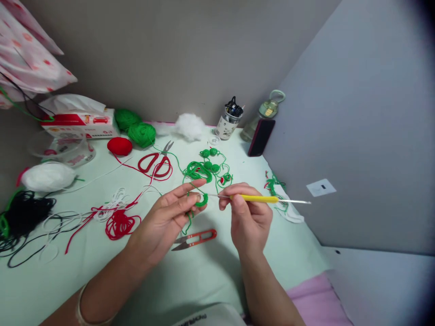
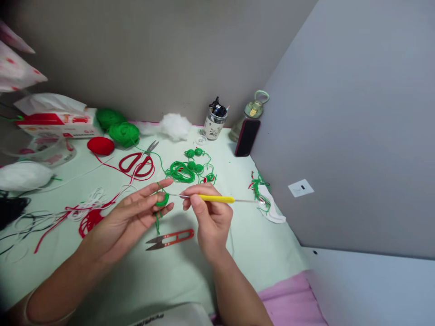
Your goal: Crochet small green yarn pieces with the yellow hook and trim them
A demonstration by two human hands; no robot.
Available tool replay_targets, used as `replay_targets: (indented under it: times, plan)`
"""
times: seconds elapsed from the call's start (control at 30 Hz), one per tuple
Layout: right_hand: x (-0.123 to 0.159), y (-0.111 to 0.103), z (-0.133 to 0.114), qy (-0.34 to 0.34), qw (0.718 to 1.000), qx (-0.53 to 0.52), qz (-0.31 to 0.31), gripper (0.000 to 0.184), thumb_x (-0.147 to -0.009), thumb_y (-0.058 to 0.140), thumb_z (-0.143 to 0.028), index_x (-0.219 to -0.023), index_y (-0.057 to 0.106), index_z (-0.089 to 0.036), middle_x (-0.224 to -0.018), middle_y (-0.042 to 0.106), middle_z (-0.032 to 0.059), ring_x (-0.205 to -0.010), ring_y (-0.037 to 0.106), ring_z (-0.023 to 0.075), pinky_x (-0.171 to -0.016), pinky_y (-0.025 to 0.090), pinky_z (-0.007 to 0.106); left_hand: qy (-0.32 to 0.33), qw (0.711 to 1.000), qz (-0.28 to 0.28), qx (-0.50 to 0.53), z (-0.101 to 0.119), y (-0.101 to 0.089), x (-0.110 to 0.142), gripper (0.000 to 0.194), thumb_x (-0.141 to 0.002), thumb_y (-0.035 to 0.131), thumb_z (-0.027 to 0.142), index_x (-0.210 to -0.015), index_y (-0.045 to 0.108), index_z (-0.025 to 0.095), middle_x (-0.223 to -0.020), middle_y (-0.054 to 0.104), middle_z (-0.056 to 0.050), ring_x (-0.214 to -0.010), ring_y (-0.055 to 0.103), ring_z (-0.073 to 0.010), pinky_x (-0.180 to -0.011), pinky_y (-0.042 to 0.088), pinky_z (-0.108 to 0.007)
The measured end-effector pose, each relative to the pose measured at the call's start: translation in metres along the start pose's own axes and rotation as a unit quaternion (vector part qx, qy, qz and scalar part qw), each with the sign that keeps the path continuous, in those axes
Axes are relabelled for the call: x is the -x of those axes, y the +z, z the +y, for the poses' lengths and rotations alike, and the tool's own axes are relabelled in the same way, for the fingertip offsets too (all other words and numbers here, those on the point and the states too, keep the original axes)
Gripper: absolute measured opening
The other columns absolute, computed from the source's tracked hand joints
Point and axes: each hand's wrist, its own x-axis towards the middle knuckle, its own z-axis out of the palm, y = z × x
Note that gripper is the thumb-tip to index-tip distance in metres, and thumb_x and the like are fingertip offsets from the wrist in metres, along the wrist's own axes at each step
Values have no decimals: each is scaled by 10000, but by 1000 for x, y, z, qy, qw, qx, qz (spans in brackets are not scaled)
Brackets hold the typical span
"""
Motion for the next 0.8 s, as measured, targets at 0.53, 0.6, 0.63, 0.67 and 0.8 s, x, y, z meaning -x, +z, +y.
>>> replay_targets:
  times: [0.53,0.6,0.63,0.67,0.8]
  plan:
    - [-5,-4,5,93,993,-68,-9,142,-939,637,-315,-878,727,-223,-841,667,28,-670,600,135,-631,514,302,-28,999,-40,2,5,2,5,391,-864,721,179,-1253,698,201,-668,511,74,-491,343,-30,-880,491,-301]
    - [-7,-6,5,113,991,-78,-1,161,-931,641,-333,-850,713,-214,-801,652,26,-640,576,130,-594,497,288,-28,999,-46,-1,7,3,4,349,-854,725,174,-1202,721,187,-699,529,74,-452,264,-9,-846,505,-288]
    - [-8,-7,4,128,988,-87,0,166,-931,639,-336,-842,707,-213,-782,645,23,-628,565,127,-576,486,279,-23,999,-45,-8,7,3,4,329,-851,727,176,-1180,729,188,-724,542,71,-448,249,-4,-838,505,-281]
    - [-8,-7,4,142,985,-99,-2,168,-933,634,-337,-839,702,-216,-768,641,19,-616,555,124,-561,476,272,-12,999,-41,-19,7,3,4,312,-851,729,183,-1163,734,195,-738,548,70,-450,247,-3,-817,502,-265]
    - [-5,-2,4,114,988,-88,-57,142,-938,635,-319,-874,732,-237,-819,679,28,-709,609,150,-627,512,297,63,993,-11,-101,1,2,3,315,-835,767,221,-1148,739,249,-747,561,48,-587,436,-55,-667,429,-196]
